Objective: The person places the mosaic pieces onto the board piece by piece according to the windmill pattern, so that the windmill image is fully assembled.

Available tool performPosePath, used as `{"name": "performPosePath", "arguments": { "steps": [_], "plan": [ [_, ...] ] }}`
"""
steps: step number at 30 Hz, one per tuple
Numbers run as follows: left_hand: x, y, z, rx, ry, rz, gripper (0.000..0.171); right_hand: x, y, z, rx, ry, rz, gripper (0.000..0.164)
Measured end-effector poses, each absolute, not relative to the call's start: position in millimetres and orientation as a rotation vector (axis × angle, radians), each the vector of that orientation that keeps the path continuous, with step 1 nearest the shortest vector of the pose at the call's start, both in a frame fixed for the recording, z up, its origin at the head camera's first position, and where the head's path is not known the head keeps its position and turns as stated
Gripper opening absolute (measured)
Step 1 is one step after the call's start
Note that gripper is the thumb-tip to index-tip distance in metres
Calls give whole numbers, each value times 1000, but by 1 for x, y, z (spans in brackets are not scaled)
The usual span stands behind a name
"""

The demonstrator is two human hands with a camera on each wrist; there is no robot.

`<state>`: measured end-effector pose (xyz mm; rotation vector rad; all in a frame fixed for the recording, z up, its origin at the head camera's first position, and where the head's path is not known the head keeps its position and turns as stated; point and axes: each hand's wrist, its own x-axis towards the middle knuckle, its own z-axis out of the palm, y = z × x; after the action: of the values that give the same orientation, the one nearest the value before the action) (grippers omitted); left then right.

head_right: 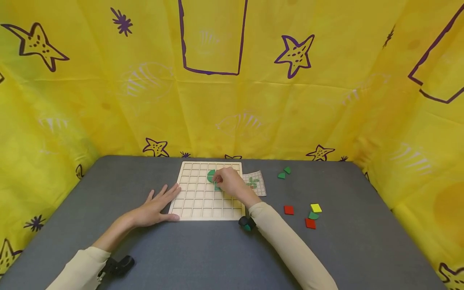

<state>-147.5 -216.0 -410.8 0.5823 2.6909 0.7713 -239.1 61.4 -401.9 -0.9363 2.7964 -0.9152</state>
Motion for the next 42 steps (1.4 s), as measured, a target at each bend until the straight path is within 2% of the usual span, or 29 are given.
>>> {"name": "performPosePath", "arguments": {
  "steps": [19,28,42],
  "plan": [
    [-146,-218,-409,579,2690,767,95,-233,58,-405,-857,2840,-946,12],
    [-145,-215,-410,588,2692,783,95,-235,60,-398,-908,2823,-886,10],
    [-148,-217,-412,581,2694,755,96,-247,107,-373,-772,2836,-909,17]
  ]
}}
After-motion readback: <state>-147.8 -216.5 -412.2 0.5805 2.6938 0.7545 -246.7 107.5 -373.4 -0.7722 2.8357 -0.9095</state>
